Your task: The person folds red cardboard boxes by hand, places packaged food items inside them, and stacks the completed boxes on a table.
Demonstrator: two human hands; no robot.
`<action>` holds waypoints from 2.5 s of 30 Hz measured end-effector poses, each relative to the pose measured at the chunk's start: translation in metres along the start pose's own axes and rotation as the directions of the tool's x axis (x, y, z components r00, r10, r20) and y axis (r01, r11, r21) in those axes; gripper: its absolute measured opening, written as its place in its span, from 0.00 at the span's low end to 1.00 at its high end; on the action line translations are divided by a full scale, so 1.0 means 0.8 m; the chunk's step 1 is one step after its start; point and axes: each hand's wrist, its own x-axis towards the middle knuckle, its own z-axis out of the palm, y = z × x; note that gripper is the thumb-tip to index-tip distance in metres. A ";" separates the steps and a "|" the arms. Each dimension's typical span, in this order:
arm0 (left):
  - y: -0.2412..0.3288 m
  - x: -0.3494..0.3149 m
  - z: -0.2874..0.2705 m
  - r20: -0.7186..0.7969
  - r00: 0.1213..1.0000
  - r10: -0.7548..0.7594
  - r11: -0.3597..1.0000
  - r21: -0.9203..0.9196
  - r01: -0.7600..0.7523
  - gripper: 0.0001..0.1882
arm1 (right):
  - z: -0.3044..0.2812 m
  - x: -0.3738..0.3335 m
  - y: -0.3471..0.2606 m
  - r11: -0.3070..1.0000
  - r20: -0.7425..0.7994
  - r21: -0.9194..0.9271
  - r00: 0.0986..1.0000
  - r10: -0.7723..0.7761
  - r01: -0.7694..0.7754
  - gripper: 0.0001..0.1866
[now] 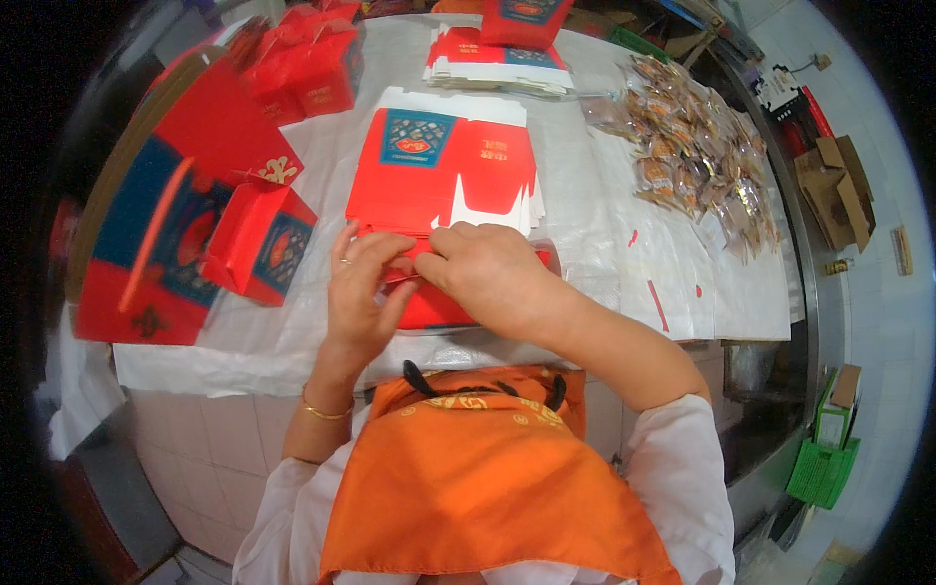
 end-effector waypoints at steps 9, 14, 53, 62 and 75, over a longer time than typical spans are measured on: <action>0.002 -0.040 0.021 -0.170 0.968 -0.185 0.976 -0.142 0.162 0.47 | 0.014 -0.003 -0.002 0.998 -0.127 0.019 0.991 -0.050 0.053 0.10; 0.005 -0.067 0.048 -0.127 0.907 -0.402 0.890 -0.288 0.355 0.35 | 0.018 -0.007 -0.003 0.997 -0.123 -0.032 0.989 -0.080 0.077 0.14; 0.039 0.068 -0.018 0.528 0.849 0.022 0.930 0.301 -0.211 0.06 | -0.023 -0.044 0.044 0.982 0.132 0.097 0.980 0.149 -0.163 0.05; 0.036 0.079 0.009 0.556 0.831 0.024 0.965 0.204 -0.164 0.09 | -0.026 -0.028 0.035 0.984 0.255 -0.002 0.952 0.171 -0.176 0.07; 0.026 0.078 0.015 0.679 0.734 0.022 0.923 0.269 -0.277 0.06 | 0.003 -0.048 0.039 0.988 0.176 0.029 0.974 0.143 -0.150 0.07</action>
